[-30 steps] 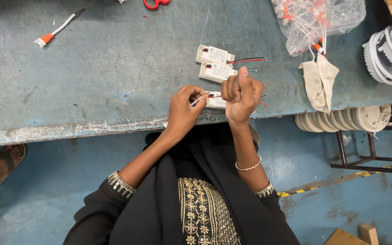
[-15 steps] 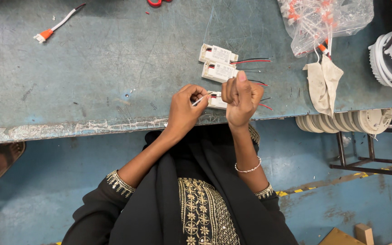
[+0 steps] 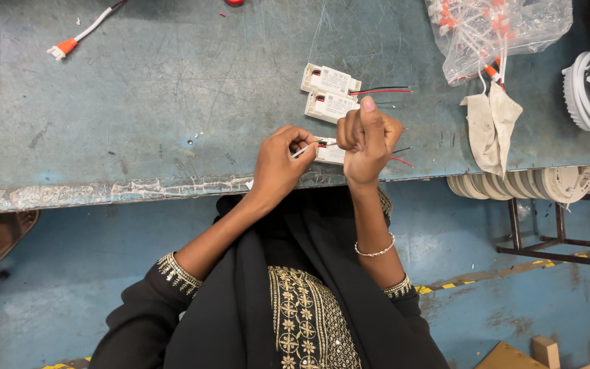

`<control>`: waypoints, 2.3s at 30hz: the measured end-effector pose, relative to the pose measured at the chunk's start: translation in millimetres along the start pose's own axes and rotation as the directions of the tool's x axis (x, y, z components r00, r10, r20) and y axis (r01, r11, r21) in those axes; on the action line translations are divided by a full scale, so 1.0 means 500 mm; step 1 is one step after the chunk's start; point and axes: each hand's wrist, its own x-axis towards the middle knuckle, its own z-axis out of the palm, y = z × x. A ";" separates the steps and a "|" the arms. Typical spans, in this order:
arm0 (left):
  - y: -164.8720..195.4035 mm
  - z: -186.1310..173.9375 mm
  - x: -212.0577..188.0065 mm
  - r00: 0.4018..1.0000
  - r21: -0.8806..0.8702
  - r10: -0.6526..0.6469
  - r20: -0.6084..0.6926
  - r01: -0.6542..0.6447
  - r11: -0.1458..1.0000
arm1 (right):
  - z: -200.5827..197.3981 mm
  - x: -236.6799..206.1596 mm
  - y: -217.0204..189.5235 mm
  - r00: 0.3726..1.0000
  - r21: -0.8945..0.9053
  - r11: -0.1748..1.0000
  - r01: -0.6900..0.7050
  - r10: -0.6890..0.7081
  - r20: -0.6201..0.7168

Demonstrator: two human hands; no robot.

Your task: The person connects wires to white electronic drivers using a small green tool and arranges the components on a blue workbench.

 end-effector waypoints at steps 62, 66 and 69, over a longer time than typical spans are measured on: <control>-0.015 0.007 0.028 0.925 0.124 0.373 0.071 -0.379 0.917 | -0.003 0.017 0.003 1.000 -0.003 1.000 0.009 -0.008 0.030; -0.012 0.023 -0.014 0.898 0.212 0.434 -0.078 -0.410 0.887 | -0.007 0.018 0.005 1.000 0.002 1.000 0.003 -0.003 0.030; -0.008 0.030 -0.025 0.874 0.299 0.470 -0.122 -0.419 0.857 | -0.009 0.016 0.006 0.999 0.000 1.000 -0.004 0.004 0.032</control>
